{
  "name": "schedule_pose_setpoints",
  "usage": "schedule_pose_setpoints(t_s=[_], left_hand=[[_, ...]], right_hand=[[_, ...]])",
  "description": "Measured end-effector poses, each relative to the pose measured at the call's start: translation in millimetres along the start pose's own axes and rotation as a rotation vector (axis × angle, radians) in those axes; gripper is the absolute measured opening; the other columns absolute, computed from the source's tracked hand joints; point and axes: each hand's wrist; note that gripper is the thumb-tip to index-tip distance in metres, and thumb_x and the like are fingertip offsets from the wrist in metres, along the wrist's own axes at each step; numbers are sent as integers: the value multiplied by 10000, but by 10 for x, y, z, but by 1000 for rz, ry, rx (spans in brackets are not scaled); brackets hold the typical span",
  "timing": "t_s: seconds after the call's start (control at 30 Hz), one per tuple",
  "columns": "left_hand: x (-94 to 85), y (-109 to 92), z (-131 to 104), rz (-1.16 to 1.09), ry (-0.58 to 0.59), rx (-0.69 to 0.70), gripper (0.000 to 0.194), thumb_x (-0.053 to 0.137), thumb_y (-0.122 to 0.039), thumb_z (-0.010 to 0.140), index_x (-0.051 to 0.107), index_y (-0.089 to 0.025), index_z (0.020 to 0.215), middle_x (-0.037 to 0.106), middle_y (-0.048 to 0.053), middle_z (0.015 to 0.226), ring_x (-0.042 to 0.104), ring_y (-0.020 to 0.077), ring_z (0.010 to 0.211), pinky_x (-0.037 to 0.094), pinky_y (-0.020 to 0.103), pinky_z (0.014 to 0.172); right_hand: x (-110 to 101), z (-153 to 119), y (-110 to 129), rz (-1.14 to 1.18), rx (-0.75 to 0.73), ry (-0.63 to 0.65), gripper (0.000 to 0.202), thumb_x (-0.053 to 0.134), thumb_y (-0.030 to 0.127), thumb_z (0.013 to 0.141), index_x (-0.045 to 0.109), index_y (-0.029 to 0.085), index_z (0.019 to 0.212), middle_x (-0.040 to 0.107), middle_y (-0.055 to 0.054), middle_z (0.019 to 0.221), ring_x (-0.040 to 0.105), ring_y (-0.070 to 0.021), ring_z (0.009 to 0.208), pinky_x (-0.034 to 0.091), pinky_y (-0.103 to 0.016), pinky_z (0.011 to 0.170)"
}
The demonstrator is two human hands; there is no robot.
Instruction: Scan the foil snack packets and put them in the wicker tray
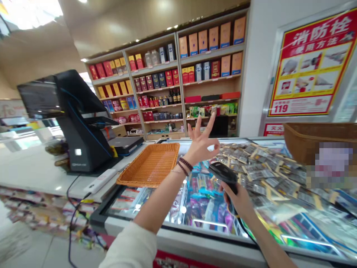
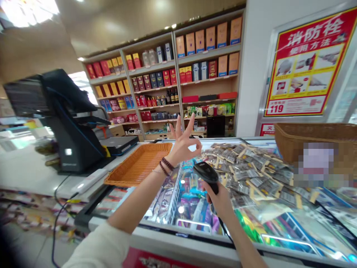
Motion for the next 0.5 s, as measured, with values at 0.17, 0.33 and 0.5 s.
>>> schedule_pose_setpoints(t_s=[0.17, 0.33, 0.5], left_hand=[[-85, 1, 137, 117, -9, 39, 119, 728, -268, 837, 734, -219, 729, 230, -51, 1812, -182, 383, 1682, -254, 644, 1259], [-222, -81, 28, 77, -26, -10, 132, 735, -237, 825, 715, -222, 696, 282, -47, 1796, -95, 388, 1697, -190, 659, 1291], [-377, -283, -229, -28, -100, -198, 130, 724, -245, 884, 730, -218, 758, 365, 1, 1768, 5, 385, 1702, -58, 692, 1319]], right_hand=[[-37, 69, -96, 100, -22, -67, 666, 731, 883, 722, 671, 220, 743, 627, -14, 521, 509, -149, 380, 427, -301, 407], [-15, 77, 29, 129, -23, -97, 699, 764, 896, 652, 660, 216, 775, 661, -16, 591, 508, -133, 375, 414, -291, 388], [18, 80, 176, 46, -60, -152, 654, 710, 890, 702, 599, 247, 736, 598, 12, 517, 514, -150, 391, 443, -303, 434]])
Point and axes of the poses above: each hand's wrist, its own z-axis towards the middle knuckle, its own x-axis out of the palm, y = z × x
